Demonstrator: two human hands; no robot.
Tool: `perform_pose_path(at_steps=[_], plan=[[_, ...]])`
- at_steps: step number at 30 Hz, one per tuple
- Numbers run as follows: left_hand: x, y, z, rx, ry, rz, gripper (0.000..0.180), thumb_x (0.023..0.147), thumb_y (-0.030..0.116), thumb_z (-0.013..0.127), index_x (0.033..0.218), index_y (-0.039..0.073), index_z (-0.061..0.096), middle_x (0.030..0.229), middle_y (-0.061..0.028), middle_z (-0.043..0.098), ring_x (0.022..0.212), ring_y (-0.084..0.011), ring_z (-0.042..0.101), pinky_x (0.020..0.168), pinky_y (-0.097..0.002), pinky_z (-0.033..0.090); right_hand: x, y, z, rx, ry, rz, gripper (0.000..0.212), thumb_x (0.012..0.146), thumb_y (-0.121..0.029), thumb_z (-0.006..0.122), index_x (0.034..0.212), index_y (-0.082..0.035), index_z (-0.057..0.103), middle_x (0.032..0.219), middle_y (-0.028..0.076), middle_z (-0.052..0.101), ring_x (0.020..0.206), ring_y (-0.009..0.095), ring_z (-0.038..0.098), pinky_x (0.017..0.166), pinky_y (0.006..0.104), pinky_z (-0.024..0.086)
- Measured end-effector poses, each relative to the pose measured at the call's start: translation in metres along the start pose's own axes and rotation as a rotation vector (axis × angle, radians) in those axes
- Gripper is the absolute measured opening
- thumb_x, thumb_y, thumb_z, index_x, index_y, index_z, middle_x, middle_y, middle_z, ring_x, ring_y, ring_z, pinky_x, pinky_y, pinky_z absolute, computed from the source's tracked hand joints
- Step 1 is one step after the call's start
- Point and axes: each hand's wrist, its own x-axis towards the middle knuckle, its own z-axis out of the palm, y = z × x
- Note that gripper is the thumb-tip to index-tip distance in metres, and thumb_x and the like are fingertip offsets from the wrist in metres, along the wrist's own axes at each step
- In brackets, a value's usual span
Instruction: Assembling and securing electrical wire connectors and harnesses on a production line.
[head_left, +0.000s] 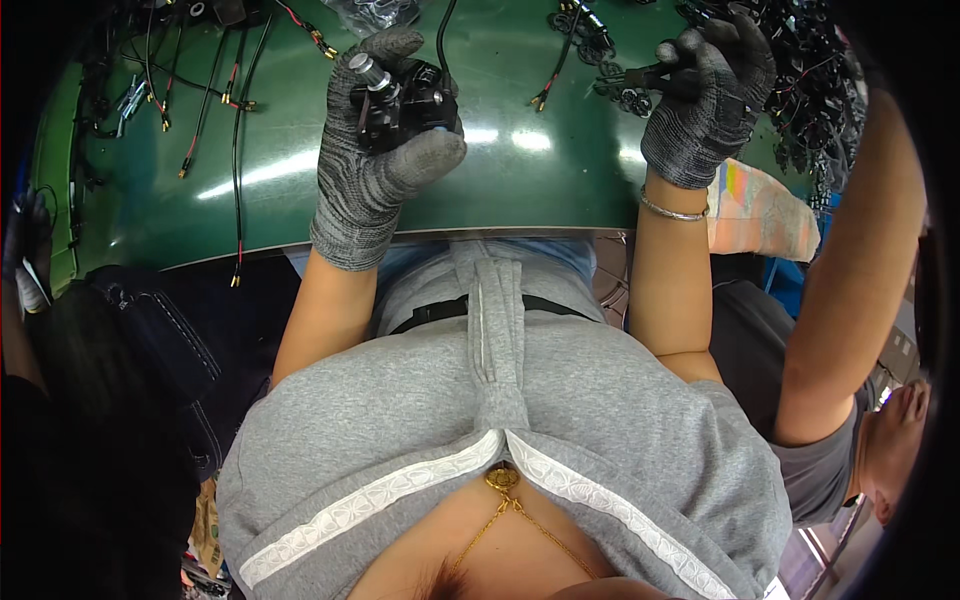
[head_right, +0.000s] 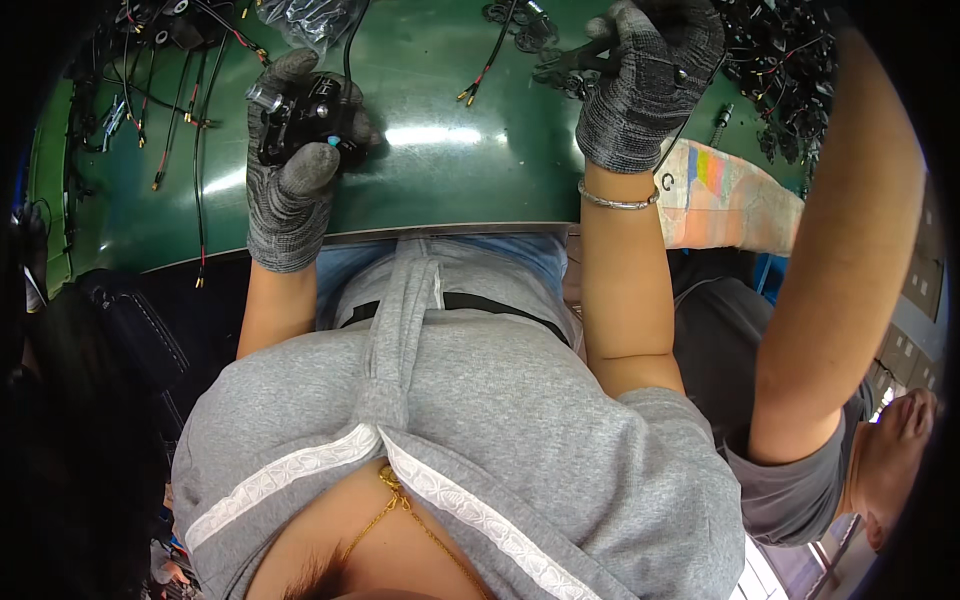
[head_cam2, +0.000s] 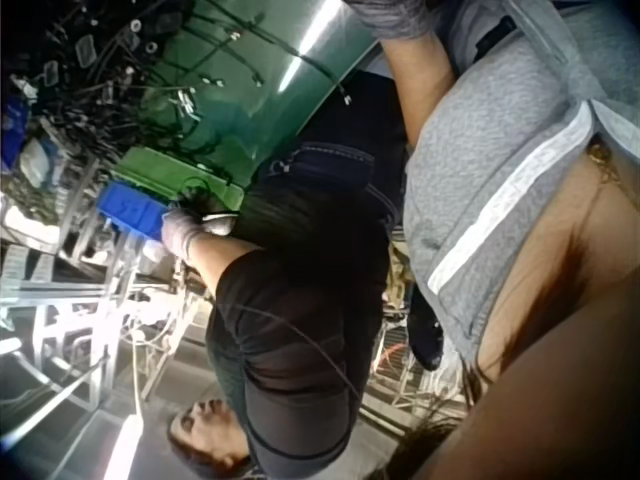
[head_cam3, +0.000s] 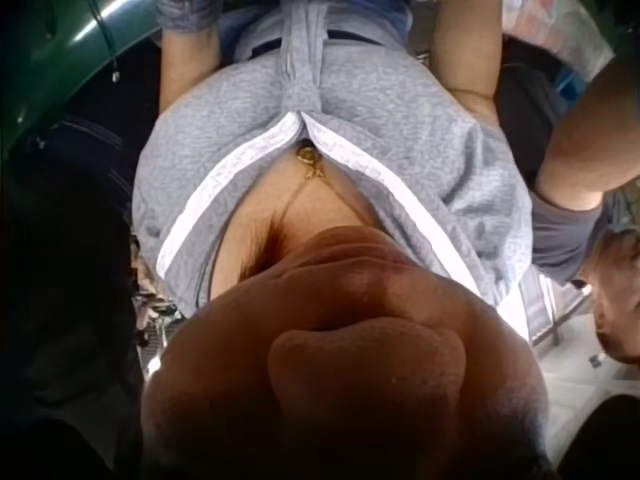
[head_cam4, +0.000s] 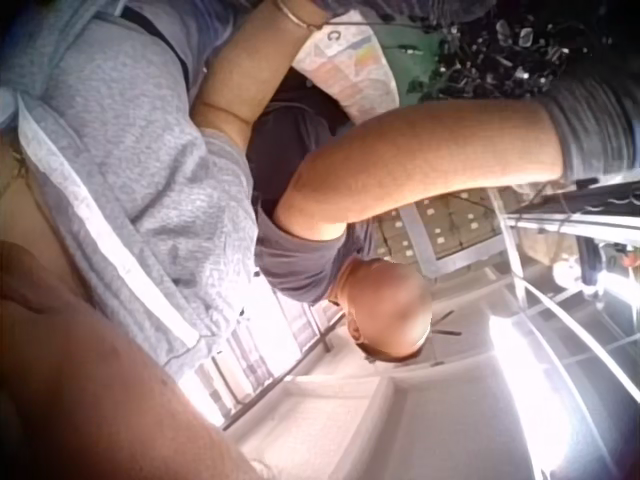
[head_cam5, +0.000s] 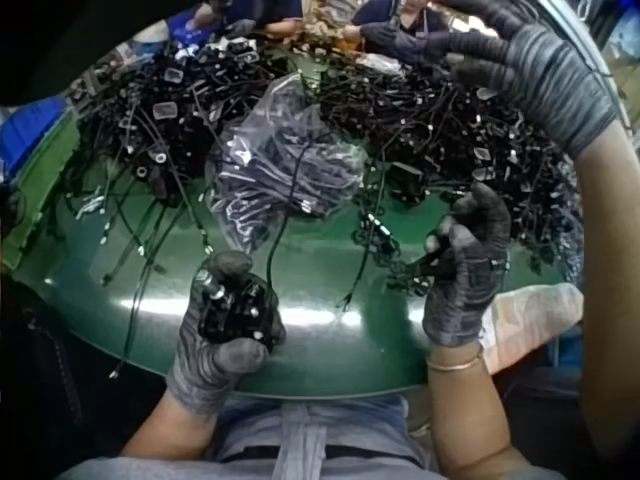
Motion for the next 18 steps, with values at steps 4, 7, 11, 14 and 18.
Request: perform_pose_path(at_steps=[4, 7, 11, 14, 18], plan=[[-0.002, -0.005, -0.001, 0.244, 0.005, 0.017, 0.088, 0.055, 0.035, 0.094, 0.125, 0.010, 0.047, 0.100, -0.0056, 0.059, 0.087, -0.0152, 0.062, 0.076, -0.0291, 0.057, -0.003, 0.003, 0.003, -0.212, 0.123, -0.026, 0.036, 0.088, -0.007, 0.058, 0.124, -0.006, 0.054, 0.096, 0.001, 0.055, 0.075, 0.007, 0.051, 0.063, 0.0197, 0.047], [0.001, -0.011, -0.003, 0.438, -0.010, 0.282, 0.091, 0.050, 0.039, 0.095, 0.122, 0.013, 0.047, 0.100, -0.0029, 0.059, 0.087, -0.0142, 0.062, 0.077, -0.0283, 0.056, -0.010, 0.000, 0.010, -0.455, 0.000, -0.035, 0.027, 0.090, -0.009, 0.057, 0.117, -0.006, 0.055, 0.087, -0.001, 0.053, 0.071, 0.006, 0.049, 0.059, 0.0196, 0.046], [-0.006, -0.010, 0.000, 0.469, -0.127, 0.221, 0.080, 0.058, 0.026, 0.093, 0.125, 0.014, 0.051, 0.114, -0.0069, 0.060, 0.096, -0.0145, 0.059, 0.086, -0.0300, 0.053, 0.008, -0.015, 0.031, 0.030, -0.183, -0.071, 0.025, 0.093, -0.010, 0.056, 0.117, -0.005, 0.053, 0.080, -0.001, 0.049, 0.067, 0.007, 0.047, 0.053, 0.0198, 0.044], [-0.004, -0.013, 0.003, 0.646, -0.231, 0.210, 0.073, 0.058, 0.025, 0.093, 0.118, 0.014, 0.054, 0.107, -0.0041, 0.062, 0.090, -0.0126, 0.062, 0.080, -0.0282, 0.055, 0.034, -0.021, 0.035, 0.479, -0.318, -0.151, 0.028, 0.092, -0.011, 0.054, 0.120, -0.007, 0.051, 0.087, 0.002, 0.047, 0.070, 0.010, 0.047, 0.054, 0.0215, 0.044], [-0.011, -0.005, 0.016, 0.801, -0.242, 0.128, 0.063, 0.060, 0.022, 0.092, 0.112, 0.013, 0.057, 0.093, 0.0005, 0.062, 0.083, -0.0086, 0.062, 0.073, -0.0263, 0.056, 0.022, -0.038, 0.052, 0.667, -0.434, 0.038, 0.028, 0.092, -0.012, 0.054, 0.120, -0.007, 0.052, 0.088, 0.003, 0.047, 0.071, 0.011, 0.046, 0.054, 0.0223, 0.045]])
